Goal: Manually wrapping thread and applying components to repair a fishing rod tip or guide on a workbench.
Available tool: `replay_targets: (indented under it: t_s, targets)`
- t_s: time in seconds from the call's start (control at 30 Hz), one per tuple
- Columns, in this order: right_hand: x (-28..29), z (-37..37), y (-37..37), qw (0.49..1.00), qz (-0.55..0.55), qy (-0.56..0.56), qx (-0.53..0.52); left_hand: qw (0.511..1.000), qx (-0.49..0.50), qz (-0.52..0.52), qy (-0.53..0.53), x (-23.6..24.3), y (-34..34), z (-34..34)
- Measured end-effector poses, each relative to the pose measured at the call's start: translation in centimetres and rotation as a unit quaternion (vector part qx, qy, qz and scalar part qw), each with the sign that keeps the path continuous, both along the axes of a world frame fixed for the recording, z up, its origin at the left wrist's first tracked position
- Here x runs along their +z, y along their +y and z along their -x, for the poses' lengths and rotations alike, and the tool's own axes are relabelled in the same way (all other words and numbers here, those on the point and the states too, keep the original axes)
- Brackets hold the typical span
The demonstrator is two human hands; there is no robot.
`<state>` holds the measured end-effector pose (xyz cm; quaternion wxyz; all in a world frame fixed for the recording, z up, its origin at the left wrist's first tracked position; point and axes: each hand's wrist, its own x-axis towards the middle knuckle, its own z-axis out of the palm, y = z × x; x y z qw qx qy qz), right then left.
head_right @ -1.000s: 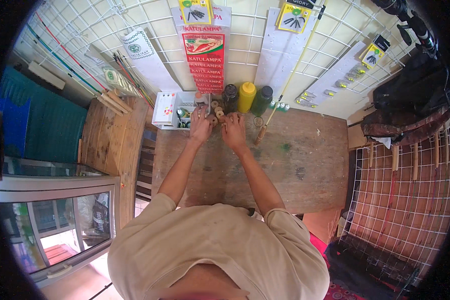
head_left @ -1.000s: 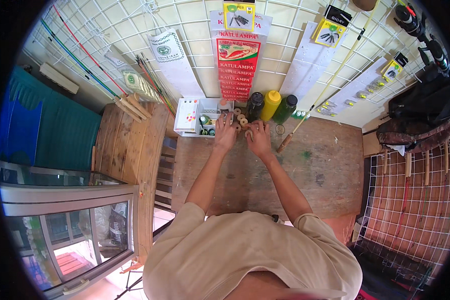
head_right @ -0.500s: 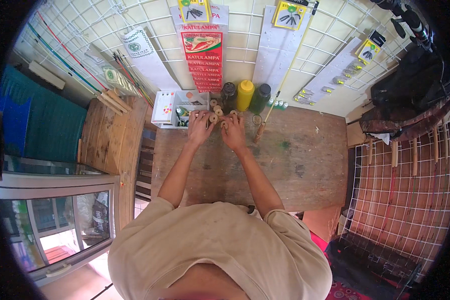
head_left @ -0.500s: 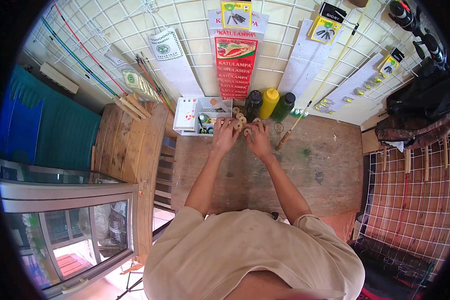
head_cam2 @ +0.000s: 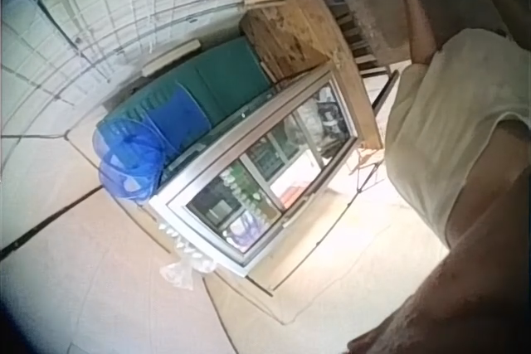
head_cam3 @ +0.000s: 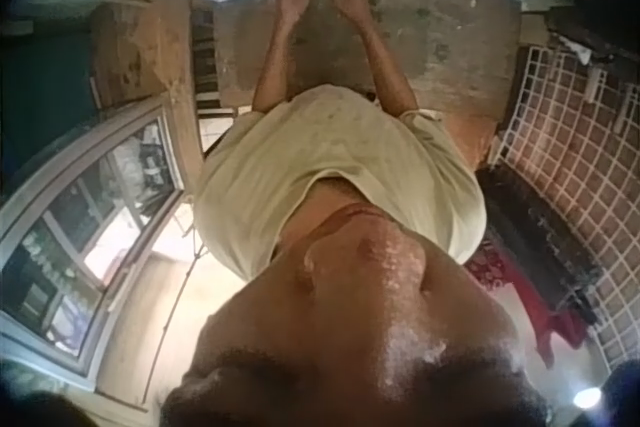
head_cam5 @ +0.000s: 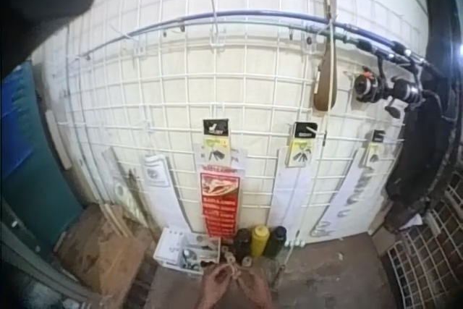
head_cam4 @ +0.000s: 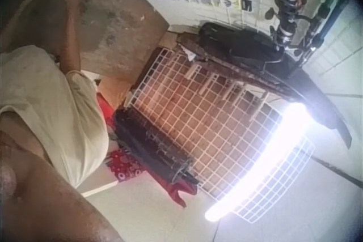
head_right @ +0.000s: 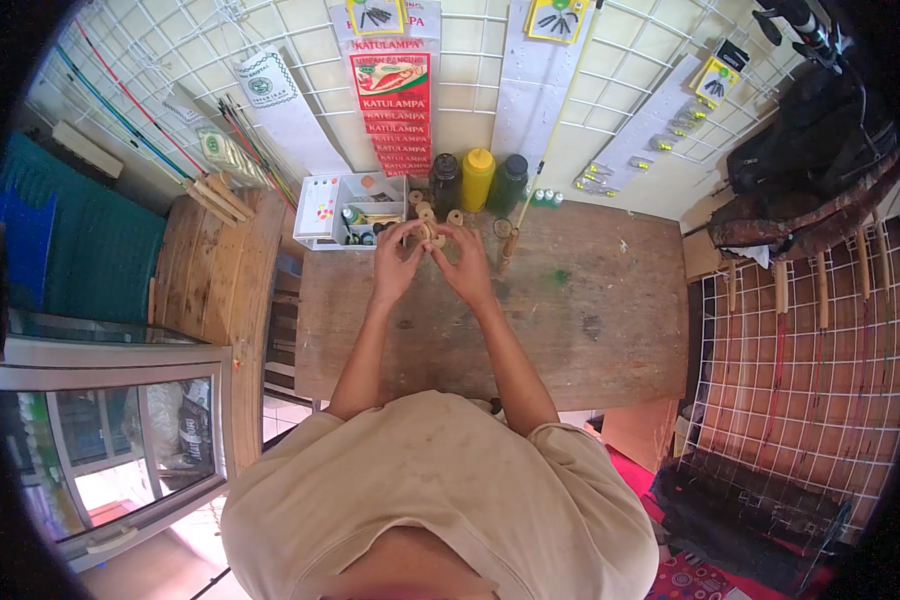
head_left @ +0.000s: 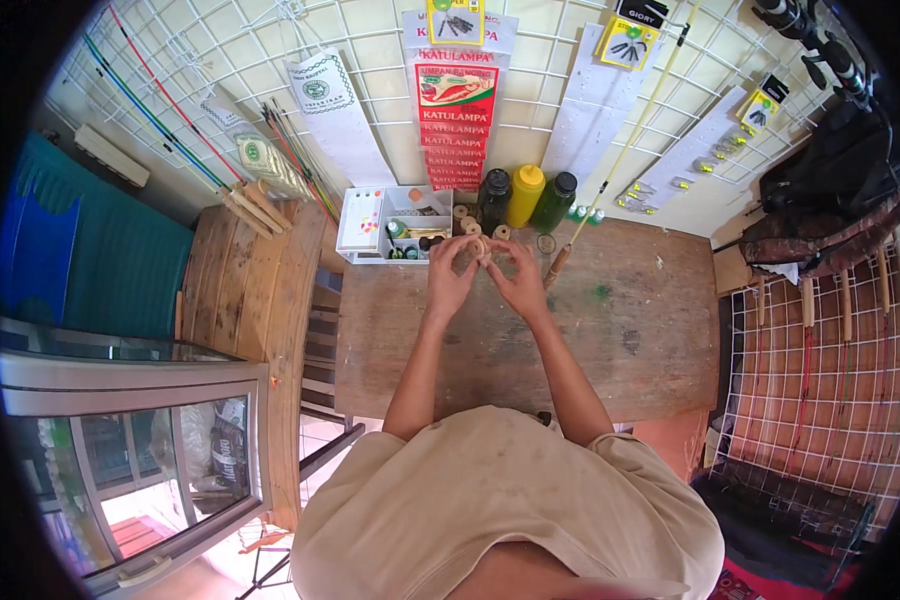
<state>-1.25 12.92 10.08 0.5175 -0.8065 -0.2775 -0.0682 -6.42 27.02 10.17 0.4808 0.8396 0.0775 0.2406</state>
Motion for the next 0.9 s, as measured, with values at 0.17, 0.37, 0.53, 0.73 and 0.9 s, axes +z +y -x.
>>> replay_targets:
  t_s: [0.17,0.37,0.53,0.73,0.9]
  targets:
    - [0.2,0.3,-1.3,1.000,-0.022,0.001,-0.008,1.000,0.012,0.021,-0.015,0.6,-1.5,0.8]
    - [0.7,1.3,-1.8,0.999,-0.043,0.012,-0.004,0.998,0.018,0.047,-0.041,-0.5,-2.2,1.7]
    - [0.3,1.5,-2.4,0.999,-0.042,0.016,-0.026,0.996,0.014,0.078,-0.043,-0.5,-2.6,2.0]
    - [0.0,1.4,-2.5,0.998,-0.030,0.047,-0.022,0.992,0.006,0.117,-0.042,-0.4,-2.7,2.1]
    - [-0.4,1.5,-2.0,0.998,-0.033,0.053,-0.032,0.998,0.053,0.005,-0.020,-1.0,-2.0,1.8]
